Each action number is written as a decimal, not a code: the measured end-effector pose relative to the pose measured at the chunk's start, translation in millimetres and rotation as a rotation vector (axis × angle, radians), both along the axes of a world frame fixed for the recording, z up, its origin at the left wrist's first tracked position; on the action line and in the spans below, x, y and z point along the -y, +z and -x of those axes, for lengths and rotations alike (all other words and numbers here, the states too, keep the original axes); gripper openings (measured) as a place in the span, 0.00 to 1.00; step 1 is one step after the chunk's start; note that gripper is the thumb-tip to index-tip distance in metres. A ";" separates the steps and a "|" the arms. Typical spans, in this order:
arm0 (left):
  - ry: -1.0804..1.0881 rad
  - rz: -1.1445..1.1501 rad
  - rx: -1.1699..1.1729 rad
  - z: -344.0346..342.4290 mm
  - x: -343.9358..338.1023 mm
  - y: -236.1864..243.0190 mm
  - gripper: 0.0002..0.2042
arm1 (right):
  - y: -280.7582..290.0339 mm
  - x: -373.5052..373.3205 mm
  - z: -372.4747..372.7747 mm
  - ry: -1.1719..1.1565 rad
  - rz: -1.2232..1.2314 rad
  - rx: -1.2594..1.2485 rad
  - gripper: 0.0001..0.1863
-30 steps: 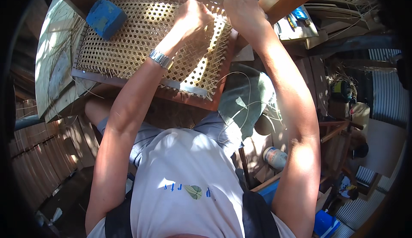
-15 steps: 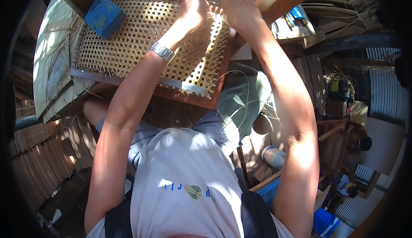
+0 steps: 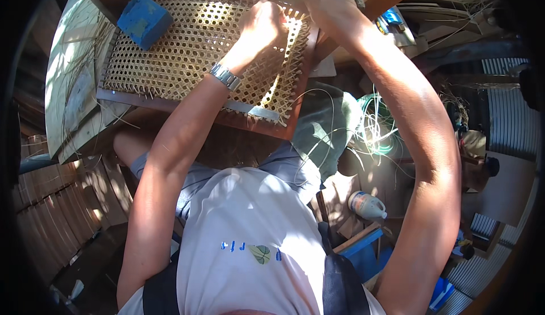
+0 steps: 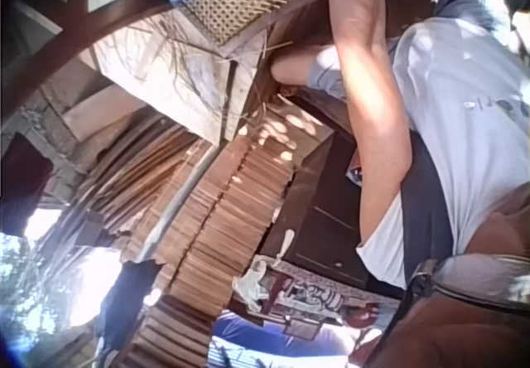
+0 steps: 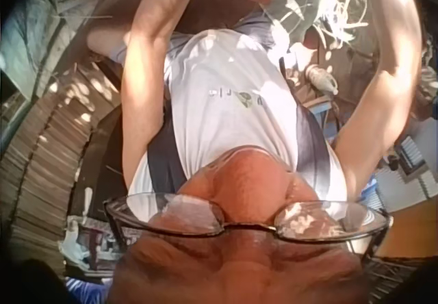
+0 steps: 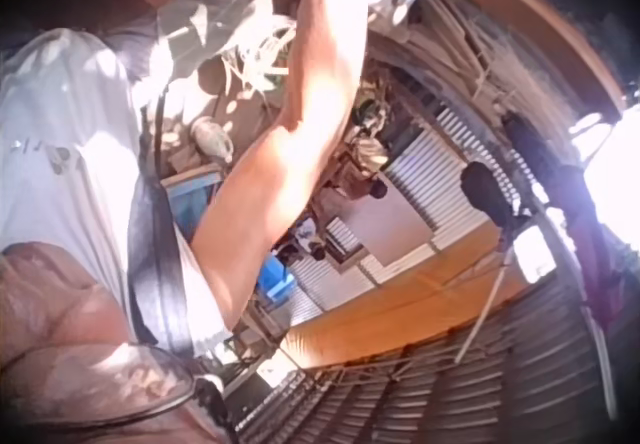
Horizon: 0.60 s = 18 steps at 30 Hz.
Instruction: Weaving and securing cane material into a chair seat frame.
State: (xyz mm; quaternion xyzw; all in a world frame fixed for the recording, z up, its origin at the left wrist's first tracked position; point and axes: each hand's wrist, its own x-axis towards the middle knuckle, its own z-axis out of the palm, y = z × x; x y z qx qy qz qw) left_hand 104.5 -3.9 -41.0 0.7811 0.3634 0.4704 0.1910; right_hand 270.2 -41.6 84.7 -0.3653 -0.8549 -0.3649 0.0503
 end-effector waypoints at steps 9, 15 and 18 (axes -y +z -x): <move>0.131 -0.236 -0.068 2.1 3.9 -13.1 0.08 | 40.4 24.7 27.9 -0.108 0.299 -0.313 0.17; 0.068 -0.220 -0.192 18.8 8.0 -7.0 0.10 | 20.5 95.7 18.2 -0.514 0.573 -0.997 0.24; 0.021 0.043 -0.164 23.0 12.4 -1.6 0.09 | -12.6 121.2 -25.5 -0.553 0.141 -1.624 0.16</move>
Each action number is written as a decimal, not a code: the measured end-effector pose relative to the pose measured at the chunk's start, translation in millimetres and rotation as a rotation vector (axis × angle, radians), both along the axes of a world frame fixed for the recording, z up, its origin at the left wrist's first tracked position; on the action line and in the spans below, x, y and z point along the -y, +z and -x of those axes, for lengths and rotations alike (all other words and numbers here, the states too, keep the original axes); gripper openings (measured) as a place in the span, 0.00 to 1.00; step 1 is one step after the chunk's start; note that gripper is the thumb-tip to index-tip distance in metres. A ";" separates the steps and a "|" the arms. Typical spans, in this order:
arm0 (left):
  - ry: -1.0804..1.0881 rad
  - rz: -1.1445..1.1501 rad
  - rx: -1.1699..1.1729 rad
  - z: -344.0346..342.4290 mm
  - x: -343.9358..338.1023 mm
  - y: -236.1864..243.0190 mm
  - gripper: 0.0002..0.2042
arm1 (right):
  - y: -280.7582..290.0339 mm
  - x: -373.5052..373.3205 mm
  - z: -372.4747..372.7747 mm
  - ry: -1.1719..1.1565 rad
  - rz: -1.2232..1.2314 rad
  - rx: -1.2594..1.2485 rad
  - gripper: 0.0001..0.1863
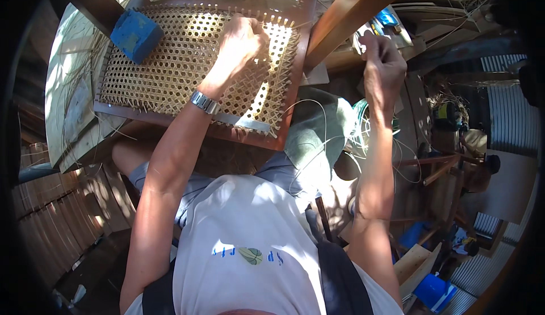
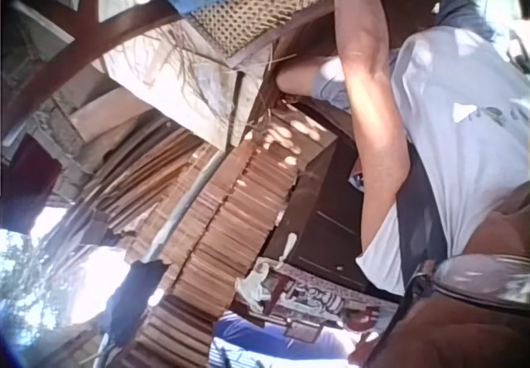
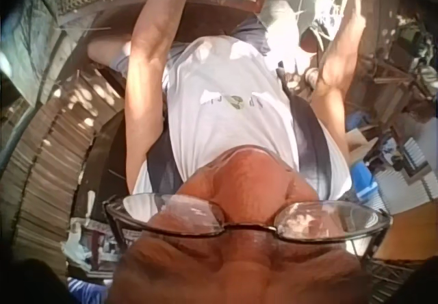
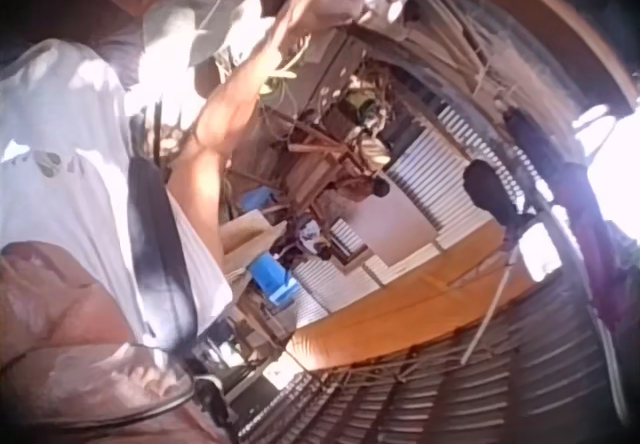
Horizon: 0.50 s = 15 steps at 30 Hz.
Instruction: Weaving and securing cane material into a chair seat frame.
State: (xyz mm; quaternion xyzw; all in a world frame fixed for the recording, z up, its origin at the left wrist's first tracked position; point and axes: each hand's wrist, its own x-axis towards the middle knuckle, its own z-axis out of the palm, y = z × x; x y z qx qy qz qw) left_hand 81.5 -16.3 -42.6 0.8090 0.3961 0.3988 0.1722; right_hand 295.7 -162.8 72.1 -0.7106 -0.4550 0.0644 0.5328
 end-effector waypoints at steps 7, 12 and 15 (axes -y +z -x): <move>0.050 0.029 0.050 -0.6 17.3 16.5 0.07 | -66.4 -88.4 -136.2 0.396 0.280 -0.351 0.12; 0.141 0.114 0.016 -3.5 28.1 29.4 0.09 | -53.4 -176.3 -121.2 0.821 0.662 -0.261 0.15; 0.147 0.240 0.072 -6.7 32.4 32.8 0.05 | -22.6 -210.9 -88.3 1.178 0.903 0.094 0.16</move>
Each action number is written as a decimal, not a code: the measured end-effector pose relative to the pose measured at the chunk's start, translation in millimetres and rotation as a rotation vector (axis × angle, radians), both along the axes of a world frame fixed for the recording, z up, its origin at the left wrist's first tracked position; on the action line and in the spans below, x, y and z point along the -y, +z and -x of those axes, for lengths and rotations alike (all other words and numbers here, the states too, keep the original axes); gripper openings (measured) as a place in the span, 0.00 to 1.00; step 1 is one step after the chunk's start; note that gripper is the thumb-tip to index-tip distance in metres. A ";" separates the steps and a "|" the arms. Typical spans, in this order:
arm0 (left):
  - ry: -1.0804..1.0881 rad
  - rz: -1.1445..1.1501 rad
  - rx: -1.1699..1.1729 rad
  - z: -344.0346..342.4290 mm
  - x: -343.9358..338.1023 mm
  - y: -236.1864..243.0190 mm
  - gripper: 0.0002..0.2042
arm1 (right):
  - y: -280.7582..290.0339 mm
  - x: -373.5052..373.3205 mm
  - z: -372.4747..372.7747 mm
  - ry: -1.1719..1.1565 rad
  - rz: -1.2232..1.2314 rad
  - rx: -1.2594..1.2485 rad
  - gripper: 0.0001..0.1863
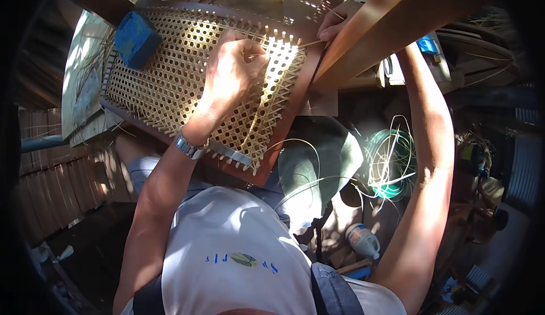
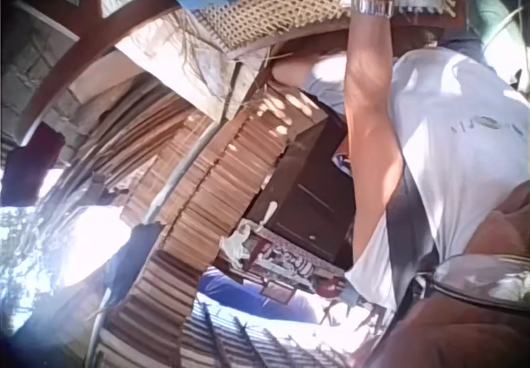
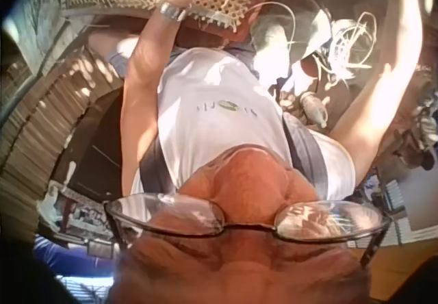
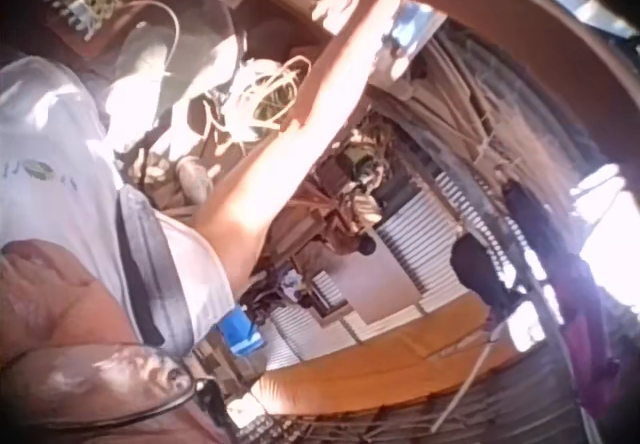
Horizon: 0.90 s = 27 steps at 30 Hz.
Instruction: Weaving and securing cane material into a chair seat frame.
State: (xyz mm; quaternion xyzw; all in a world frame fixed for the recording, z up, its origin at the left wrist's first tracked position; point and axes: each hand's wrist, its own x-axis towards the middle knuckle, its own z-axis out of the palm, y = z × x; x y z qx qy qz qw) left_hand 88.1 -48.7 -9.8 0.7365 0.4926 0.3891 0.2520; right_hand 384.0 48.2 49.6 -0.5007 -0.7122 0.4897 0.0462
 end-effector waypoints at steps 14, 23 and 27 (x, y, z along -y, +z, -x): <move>0.090 -0.052 -0.116 -6.8 7.6 8.0 0.08 | 37.3 12.0 -24.2 0.152 -0.119 0.258 0.14; -0.681 -0.192 -0.208 -68.1 -94.2 64.4 0.09 | 36.6 60.7 -126.3 -0.232 -0.632 0.518 0.17; -0.914 0.069 -0.346 -84.4 -109.1 58.8 0.09 | 25.1 73.8 -136.8 -0.252 -0.684 0.540 0.19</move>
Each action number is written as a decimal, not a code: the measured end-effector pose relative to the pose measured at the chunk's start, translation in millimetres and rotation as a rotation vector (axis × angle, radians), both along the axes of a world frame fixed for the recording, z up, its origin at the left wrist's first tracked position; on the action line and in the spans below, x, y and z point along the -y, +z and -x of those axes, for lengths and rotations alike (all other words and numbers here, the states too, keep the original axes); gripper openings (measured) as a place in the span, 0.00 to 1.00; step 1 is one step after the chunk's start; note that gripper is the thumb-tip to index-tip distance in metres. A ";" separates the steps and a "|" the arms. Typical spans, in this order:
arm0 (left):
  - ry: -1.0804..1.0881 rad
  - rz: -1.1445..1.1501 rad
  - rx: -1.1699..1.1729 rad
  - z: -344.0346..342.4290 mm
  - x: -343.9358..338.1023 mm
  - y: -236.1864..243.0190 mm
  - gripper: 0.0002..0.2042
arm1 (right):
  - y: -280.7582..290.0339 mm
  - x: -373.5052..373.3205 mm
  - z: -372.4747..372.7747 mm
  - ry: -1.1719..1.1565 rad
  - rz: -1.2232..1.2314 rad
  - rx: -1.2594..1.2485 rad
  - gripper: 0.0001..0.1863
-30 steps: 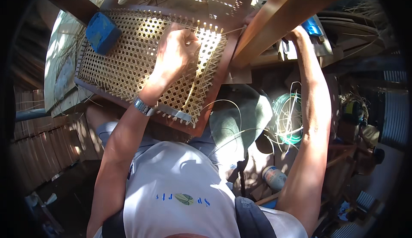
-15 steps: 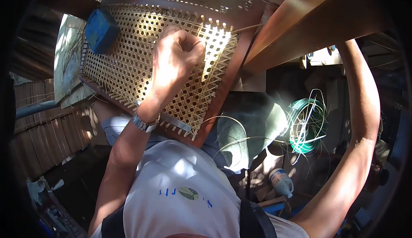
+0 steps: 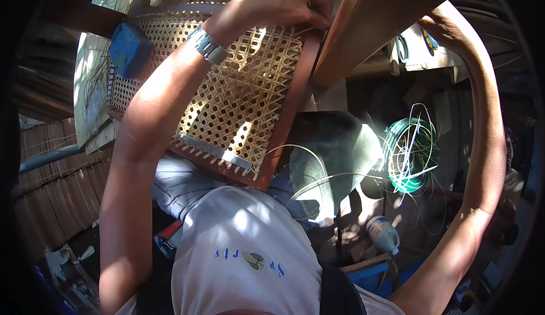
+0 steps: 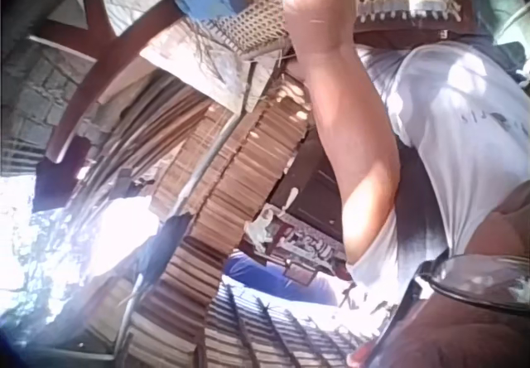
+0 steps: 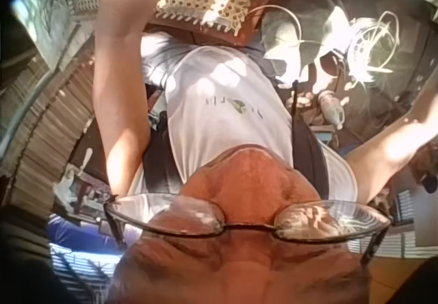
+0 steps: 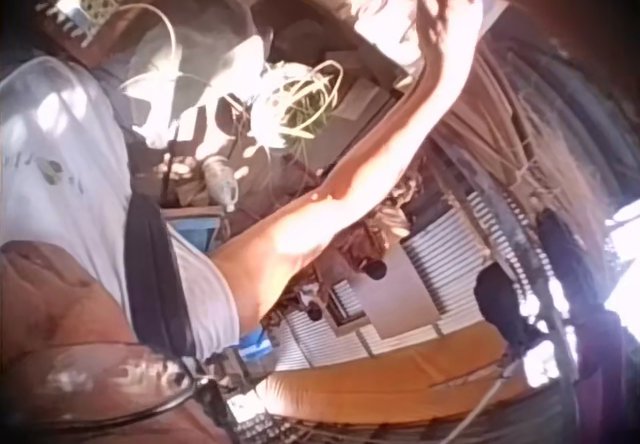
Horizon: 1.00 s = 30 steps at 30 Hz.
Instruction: Weaving and securing cane material into a chair seat frame.
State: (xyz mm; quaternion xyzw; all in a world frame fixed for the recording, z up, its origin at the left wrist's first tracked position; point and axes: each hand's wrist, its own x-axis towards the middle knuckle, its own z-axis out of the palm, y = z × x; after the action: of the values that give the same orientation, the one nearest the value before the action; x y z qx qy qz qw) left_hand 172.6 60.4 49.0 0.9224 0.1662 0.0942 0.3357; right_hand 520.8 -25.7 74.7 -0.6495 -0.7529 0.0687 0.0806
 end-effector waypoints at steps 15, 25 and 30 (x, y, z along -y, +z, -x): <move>0.392 0.429 0.573 35.9 53.7 -1.3 0.13 | 19.5 74.9 61.3 -0.131 0.221 -0.268 0.13; 0.669 0.302 0.400 65.0 62.7 -1.9 0.13 | 74.5 110.6 119.0 -0.198 0.401 -0.264 0.21; 0.703 0.222 0.277 64.0 68.8 -5.4 0.12 | 36.8 143.7 146.4 -0.051 0.369 -0.311 0.16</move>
State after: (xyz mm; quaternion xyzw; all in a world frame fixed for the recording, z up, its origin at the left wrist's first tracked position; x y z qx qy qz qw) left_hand 108.6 -8.4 43.6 0.7459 0.4343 0.3086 0.3997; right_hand 374.4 -169.4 111.5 -0.6538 -0.6894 0.3021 0.0772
